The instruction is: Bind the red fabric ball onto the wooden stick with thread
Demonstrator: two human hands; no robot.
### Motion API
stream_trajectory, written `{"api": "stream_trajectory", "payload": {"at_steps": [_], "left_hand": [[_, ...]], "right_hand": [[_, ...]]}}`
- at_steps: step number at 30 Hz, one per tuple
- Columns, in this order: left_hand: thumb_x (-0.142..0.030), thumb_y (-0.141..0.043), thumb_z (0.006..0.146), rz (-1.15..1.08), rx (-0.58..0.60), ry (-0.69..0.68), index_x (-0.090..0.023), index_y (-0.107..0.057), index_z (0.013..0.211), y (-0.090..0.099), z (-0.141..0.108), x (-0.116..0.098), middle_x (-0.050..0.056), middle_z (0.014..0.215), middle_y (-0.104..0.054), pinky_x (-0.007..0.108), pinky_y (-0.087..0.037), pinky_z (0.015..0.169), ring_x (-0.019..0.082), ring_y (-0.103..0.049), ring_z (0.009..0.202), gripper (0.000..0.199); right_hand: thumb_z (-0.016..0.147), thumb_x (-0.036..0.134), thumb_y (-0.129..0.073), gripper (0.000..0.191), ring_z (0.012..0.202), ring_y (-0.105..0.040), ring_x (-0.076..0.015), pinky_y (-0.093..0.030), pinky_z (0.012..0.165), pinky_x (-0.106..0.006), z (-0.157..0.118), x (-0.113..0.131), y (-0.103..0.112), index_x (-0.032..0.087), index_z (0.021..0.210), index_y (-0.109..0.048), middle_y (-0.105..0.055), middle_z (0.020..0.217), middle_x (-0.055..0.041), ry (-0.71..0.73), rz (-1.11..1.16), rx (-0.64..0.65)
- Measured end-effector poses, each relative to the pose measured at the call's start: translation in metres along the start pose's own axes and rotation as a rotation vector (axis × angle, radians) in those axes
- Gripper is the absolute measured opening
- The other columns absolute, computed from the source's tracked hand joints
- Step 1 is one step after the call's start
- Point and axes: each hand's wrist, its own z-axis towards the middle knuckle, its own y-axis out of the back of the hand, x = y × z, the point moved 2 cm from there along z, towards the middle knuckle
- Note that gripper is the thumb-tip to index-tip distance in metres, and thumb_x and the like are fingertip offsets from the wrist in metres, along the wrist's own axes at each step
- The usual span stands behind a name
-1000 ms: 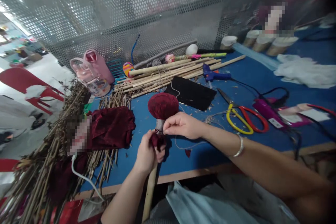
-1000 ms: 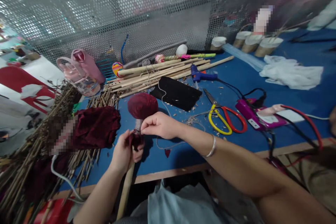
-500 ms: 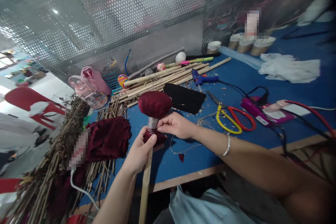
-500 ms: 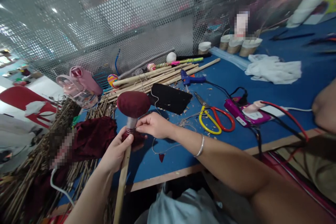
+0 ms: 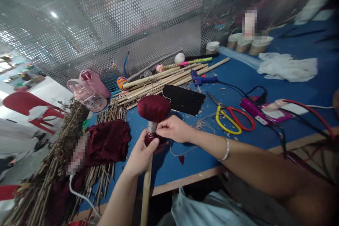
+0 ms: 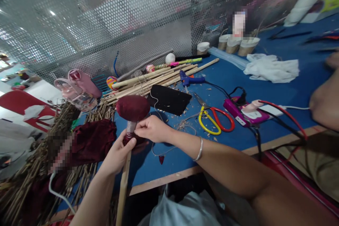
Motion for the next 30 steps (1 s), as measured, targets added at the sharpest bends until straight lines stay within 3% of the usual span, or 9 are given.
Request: {"api": "stream_trajectory", "payload": {"at_steps": [3, 7, 11, 14, 17, 19, 24, 27, 30], "left_hand": [[-0.037, -0.064, 0.075, -0.058, -0.015, 0.115, -0.022, -0.042, 0.105, 0.0, -0.001, 0.006, -0.008, 0.063, -0.053, 0.016, -0.036, 0.037, 0.005, -0.045, 0.037, 0.04], [-0.037, -0.062, 0.071, -0.213, -0.079, 0.188, -0.023, -0.042, 0.095, 0.003, -0.001, 0.008, -0.014, 0.045, -0.034, 0.011, -0.017, 0.03, 0.001, -0.019, 0.028, 0.034], [-0.058, -0.053, 0.073, -0.264, -0.112, 0.222, -0.021, -0.045, 0.087, 0.002, 0.001, 0.011, -0.012, 0.043, -0.034, 0.014, -0.015, 0.028, 0.002, -0.017, 0.027, 0.041], [-0.045, -0.066, 0.069, -0.189, -0.134, 0.185, -0.019, -0.049, 0.088, 0.002, 0.002, 0.012, -0.012, 0.046, -0.036, 0.015, -0.024, 0.032, 0.003, -0.026, 0.031, 0.036], [-0.035, -0.069, 0.07, -0.098, -0.155, 0.041, -0.015, -0.057, 0.092, 0.006, 0.001, 0.008, -0.003, 0.069, -0.057, 0.017, -0.043, 0.055, 0.007, -0.053, 0.06, 0.032], [-0.035, -0.068, 0.072, -0.063, -0.11, 0.031, -0.016, -0.058, 0.099, 0.007, -0.001, 0.007, 0.002, 0.087, -0.061, 0.019, -0.046, 0.067, 0.011, -0.057, 0.078, 0.034], [-0.047, -0.066, 0.071, -0.155, -0.005, 0.3, -0.021, -0.047, 0.109, 0.01, -0.008, 0.014, -0.007, 0.061, -0.051, 0.018, -0.038, 0.04, 0.005, -0.046, 0.038, 0.05], [-0.049, -0.066, 0.07, -0.213, -0.096, 0.262, -0.022, -0.045, 0.103, 0.015, -0.012, 0.018, -0.013, 0.049, -0.033, 0.012, -0.023, 0.033, 0.001, -0.028, 0.032, 0.048], [-0.05, -0.066, 0.07, -0.233, -0.097, 0.218, -0.025, -0.042, 0.106, 0.016, -0.018, 0.02, -0.013, 0.05, -0.034, 0.012, -0.02, 0.034, 0.001, -0.025, 0.033, 0.05]], "right_hand": [[0.071, 0.018, -0.048, 0.014, 0.048, -0.031, -0.0038, -0.024, 0.047, -0.017, 0.0, 0.001, -0.002, 0.011, 0.063, -0.057, -0.039, 0.05, 0.0063, 0.006, -0.102, 0.004], [0.062, 0.008, -0.047, 0.02, 0.044, -0.025, -0.0036, -0.022, 0.045, -0.017, -0.002, -0.003, -0.008, 0.012, 0.076, -0.061, -0.031, 0.046, 0.0096, 0.077, -0.24, 0.047], [0.063, 0.007, -0.047, 0.019, 0.045, -0.025, -0.0039, -0.024, 0.047, -0.017, -0.005, -0.004, -0.011, 0.013, 0.075, -0.061, -0.029, 0.047, 0.0094, 0.147, -0.282, 0.058], [0.07, 0.011, -0.048, 0.015, 0.045, -0.027, -0.0042, -0.023, 0.046, -0.017, -0.006, -0.001, -0.01, 0.012, 0.075, -0.062, -0.032, 0.048, 0.0081, 0.113, -0.25, 0.071], [0.077, 0.016, -0.048, 0.015, 0.047, -0.03, -0.0045, -0.026, 0.047, -0.017, -0.005, 0.002, -0.009, 0.011, 0.075, -0.062, -0.038, 0.051, 0.0065, 0.089, -0.2, 0.093], [0.078, 0.018, -0.049, 0.016, 0.05, -0.035, -0.0049, -0.029, 0.049, -0.016, -0.005, 0.002, -0.009, 0.011, 0.075, -0.062, -0.044, 0.054, 0.005, 0.084, -0.185, 0.091], [0.08, 0.023, -0.049, 0.02, 0.047, -0.037, -0.005, -0.03, 0.047, -0.016, -0.004, -0.006, -0.009, 0.01, 0.078, -0.064, -0.05, 0.054, 0.0033, 0.046, -0.206, 0.134], [0.081, 0.022, -0.051, 0.02, 0.051, -0.044, -0.0062, -0.033, 0.051, -0.018, -0.004, 0.003, -0.008, 0.011, 0.081, -0.067, -0.058, 0.06, 0.0002, 0.17, -0.385, 0.149], [0.083, 0.018, -0.049, 0.019, 0.066, -0.055, -0.01, -0.036, 0.061, -0.02, -0.005, 0.03, -0.01, 0.014, 0.082, -0.068, -0.066, 0.075, -0.004, 0.361, -0.673, 0.211]]}}
